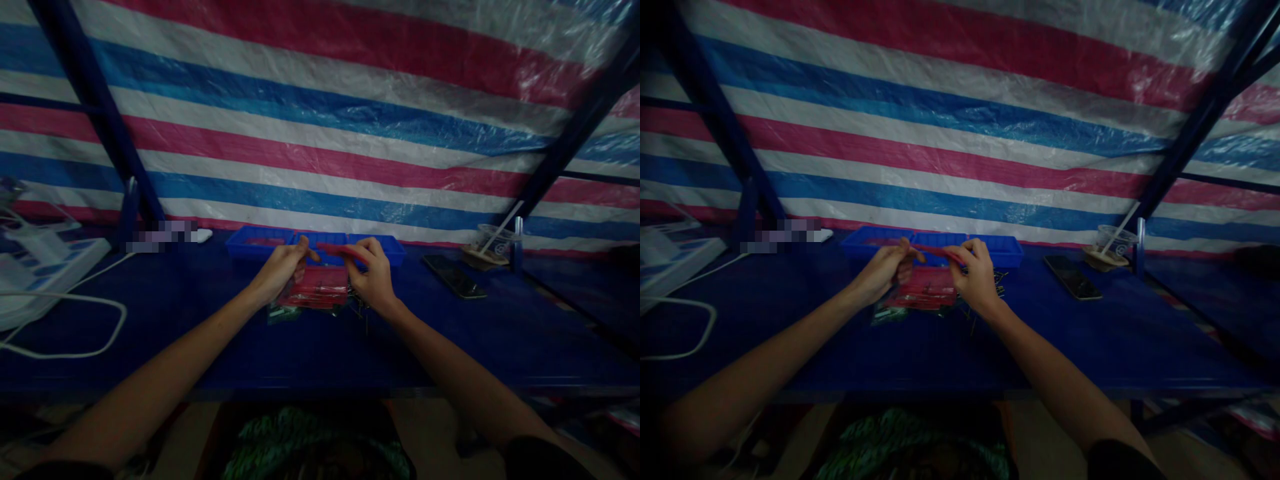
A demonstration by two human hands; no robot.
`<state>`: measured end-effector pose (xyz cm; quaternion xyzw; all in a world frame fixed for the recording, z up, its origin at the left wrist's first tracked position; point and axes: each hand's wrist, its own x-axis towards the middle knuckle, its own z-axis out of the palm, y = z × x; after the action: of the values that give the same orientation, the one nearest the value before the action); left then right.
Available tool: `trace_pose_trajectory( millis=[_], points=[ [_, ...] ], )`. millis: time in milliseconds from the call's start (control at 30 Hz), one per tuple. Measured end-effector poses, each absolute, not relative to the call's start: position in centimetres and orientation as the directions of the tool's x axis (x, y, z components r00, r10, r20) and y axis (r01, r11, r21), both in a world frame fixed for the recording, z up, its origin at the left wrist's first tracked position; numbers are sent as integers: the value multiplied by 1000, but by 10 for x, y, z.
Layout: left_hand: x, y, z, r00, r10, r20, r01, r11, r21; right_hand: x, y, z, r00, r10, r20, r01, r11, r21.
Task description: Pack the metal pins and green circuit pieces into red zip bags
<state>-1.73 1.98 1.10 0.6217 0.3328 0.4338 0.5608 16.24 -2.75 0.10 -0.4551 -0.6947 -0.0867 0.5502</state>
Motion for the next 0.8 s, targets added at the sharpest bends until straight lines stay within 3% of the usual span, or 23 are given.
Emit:
trace_pose_trajectory(
  millis=[67, 133, 233, 333, 433, 500, 600, 667, 700, 800],
  points=[
    [-15, 17, 11, 458, 885, 79, -171, 1, 985, 165, -30, 2, -97, 459, 883, 797, 568, -208],
    [-13, 17, 10, 467, 883, 57, -205, 45, 978, 167, -31, 2, -179, 451, 875, 825, 553, -116],
    [-12, 21, 7, 365, 914, 179, -185, -118, 976, 168, -29, 1, -267, 518, 813, 812, 575, -100],
    [-14, 22, 7, 207, 855, 476, -31, -480, 877, 165, -26, 2, -226, 624, 748, 753, 599, -272],
    [-18, 16, 10, 189, 622, 760, 219, -781, 585, 160, -25, 5, -93, 778, 621, 566, 555, -610],
    [-20, 11, 10, 310, 433, 846, 298, -889, 346, 156, -26, 8, -64, 857, 511, 346, 499, -795],
    [-20, 7, 7, 513, 272, 814, 296, -946, 130, 152, -30, 11, -25, 892, 452, 131, 451, -883],
    [-18, 8, 5, 556, 297, 776, 300, -943, 145, 151, -33, 11, 35, 873, 487, 164, 476, -864],
    [-17, 9, 4, 553, 348, 757, 300, -931, 208, 151, -33, 11, 61, 848, 527, 228, 502, -834],
    [-15, 12, 5, 457, 623, 635, 218, -770, 600, 156, -33, 9, 30, 711, 703, 494, 601, -629]
  ],
)
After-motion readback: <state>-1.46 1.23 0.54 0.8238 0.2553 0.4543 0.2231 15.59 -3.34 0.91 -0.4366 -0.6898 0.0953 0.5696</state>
